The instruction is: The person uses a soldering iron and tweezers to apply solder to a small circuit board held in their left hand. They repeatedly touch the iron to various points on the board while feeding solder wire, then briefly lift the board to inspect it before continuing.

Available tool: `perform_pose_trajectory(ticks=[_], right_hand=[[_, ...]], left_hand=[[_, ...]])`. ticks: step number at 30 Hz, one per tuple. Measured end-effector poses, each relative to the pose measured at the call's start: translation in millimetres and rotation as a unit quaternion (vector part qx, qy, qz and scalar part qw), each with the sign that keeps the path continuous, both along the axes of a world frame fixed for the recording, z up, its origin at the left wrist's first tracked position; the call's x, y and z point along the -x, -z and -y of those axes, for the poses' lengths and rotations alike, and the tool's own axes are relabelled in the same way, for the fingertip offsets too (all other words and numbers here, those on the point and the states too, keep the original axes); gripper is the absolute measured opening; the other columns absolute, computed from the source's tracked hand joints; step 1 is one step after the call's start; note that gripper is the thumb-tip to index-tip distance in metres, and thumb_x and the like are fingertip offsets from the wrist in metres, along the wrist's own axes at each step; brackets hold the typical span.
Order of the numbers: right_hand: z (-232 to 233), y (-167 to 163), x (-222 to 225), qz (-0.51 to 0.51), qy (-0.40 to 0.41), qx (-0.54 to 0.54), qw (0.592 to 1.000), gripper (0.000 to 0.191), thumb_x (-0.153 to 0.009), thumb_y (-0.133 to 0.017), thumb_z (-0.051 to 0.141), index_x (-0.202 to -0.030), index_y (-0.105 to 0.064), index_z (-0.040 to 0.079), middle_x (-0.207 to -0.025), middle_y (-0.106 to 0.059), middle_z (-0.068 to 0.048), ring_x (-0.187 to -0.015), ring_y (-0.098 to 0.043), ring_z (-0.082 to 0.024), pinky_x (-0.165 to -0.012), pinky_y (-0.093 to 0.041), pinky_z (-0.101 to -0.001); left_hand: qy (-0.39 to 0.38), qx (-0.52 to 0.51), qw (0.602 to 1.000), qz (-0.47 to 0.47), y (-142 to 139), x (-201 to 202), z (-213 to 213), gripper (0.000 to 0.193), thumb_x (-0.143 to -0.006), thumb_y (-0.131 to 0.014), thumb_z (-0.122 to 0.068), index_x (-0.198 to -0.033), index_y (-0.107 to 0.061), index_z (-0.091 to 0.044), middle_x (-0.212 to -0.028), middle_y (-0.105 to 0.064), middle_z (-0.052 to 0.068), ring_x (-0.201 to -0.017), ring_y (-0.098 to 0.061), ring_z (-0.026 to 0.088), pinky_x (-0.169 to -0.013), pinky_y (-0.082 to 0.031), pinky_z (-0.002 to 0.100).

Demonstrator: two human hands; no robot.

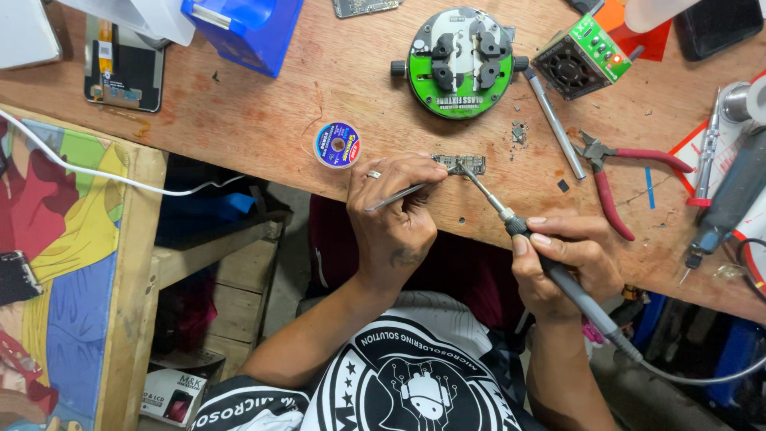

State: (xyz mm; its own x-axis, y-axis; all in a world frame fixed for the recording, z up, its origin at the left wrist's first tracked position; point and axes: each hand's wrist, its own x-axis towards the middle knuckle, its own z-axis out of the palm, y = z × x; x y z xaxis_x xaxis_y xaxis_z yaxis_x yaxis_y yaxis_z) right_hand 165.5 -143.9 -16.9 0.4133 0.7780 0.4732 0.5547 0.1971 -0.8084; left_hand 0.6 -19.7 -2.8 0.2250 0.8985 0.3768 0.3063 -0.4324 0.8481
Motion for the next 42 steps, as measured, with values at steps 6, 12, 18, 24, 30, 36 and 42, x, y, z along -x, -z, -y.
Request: perform_pose_trajectory(ticks=[6,12,18,24,30,36,42], right_hand=[[-2,1,0,-0.025,-0.015,-0.015,0.999,0.021,-0.092,-0.072,-0.011,-0.098,-0.057,0.003,-0.104,-0.064,-0.017,-0.089,-0.069,-0.024,-0.077,-0.060,-0.0327],[-5,-2,-1,0.021,-0.005,-0.007,1.000,0.023,-0.092,-0.074,-0.010,-0.096,-0.054,0.003,-0.100,-0.061,-0.015,-0.088,-0.070,-0.023,-0.075,-0.061,-0.0315],[-7,-3,1,-0.020,-0.018,-0.022,0.999,0.019,-0.094,-0.071,-0.009,-0.098,-0.055,0.001,-0.101,-0.062,-0.015,-0.089,-0.070,-0.023,-0.078,-0.060,-0.0319],[-7,-3,1,-0.012,-0.002,-0.015,1.000,0.019,-0.088,-0.071,-0.009,-0.092,-0.055,0.001,-0.103,-0.064,-0.017,-0.083,-0.069,-0.024,-0.072,-0.060,-0.0321],[-10,-3,1,0.060,0.026,0.006,0.998,0.021,-0.088,-0.071,-0.008,-0.090,-0.053,0.003,-0.102,-0.065,-0.017,-0.084,-0.070,-0.024,-0.076,-0.061,-0.0324],[-9,-3,2,0.071,0.042,0.013,0.996,0.021,-0.088,-0.073,-0.006,-0.092,-0.055,0.003,-0.103,-0.065,-0.016,-0.089,-0.069,-0.023,-0.080,-0.062,-0.0323],[-6,-1,-1,0.032,0.039,0.011,0.999,0.018,-0.094,-0.074,-0.003,-0.097,-0.057,0.003,-0.099,-0.067,-0.015,-0.092,-0.070,-0.022,-0.087,-0.061,-0.0327]], left_hand=[[0.005,-0.002,1.000,0.002,0,0,-1,0.021,-0.088,-0.068,0.007,-0.099,-0.066,-0.010,-0.100,-0.074,0.003,-0.101,-0.073,0.021,-0.102,-0.044,0.040],[0.004,0.005,1.000,-0.010,0,0,-1,0.024,-0.085,-0.065,0.010,-0.099,-0.067,-0.010,-0.100,-0.075,0.003,-0.100,-0.074,0.021,-0.101,-0.044,0.040],[0.001,-0.003,1.000,-0.001,1,0,-1,0.020,-0.088,-0.068,0.007,-0.098,-0.067,-0.011,-0.099,-0.074,0.003,-0.100,-0.073,0.021,-0.101,-0.044,0.039],[0.003,-0.005,1.000,-0.002,0,0,-1,0.020,-0.088,-0.068,0.007,-0.098,-0.067,-0.010,-0.099,-0.075,0.003,-0.099,-0.073,0.020,-0.101,-0.044,0.039],[-0.005,-0.007,1.000,-0.014,0,-1,-1,0.022,-0.086,-0.066,0.009,-0.097,-0.067,-0.009,-0.098,-0.075,0.003,-0.097,-0.073,0.021,-0.101,-0.044,0.040],[-0.001,0.000,1.000,-0.015,3,0,-1,0.022,-0.087,-0.066,0.009,-0.098,-0.067,-0.010,-0.098,-0.075,0.003,-0.097,-0.073,0.021,-0.102,-0.044,0.040],[-0.002,-0.009,1.000,-0.003,3,-1,-1,0.021,-0.088,-0.068,0.007,-0.098,-0.066,-0.011,-0.098,-0.074,0.002,-0.098,-0.073,0.020,-0.103,-0.042,0.041]])
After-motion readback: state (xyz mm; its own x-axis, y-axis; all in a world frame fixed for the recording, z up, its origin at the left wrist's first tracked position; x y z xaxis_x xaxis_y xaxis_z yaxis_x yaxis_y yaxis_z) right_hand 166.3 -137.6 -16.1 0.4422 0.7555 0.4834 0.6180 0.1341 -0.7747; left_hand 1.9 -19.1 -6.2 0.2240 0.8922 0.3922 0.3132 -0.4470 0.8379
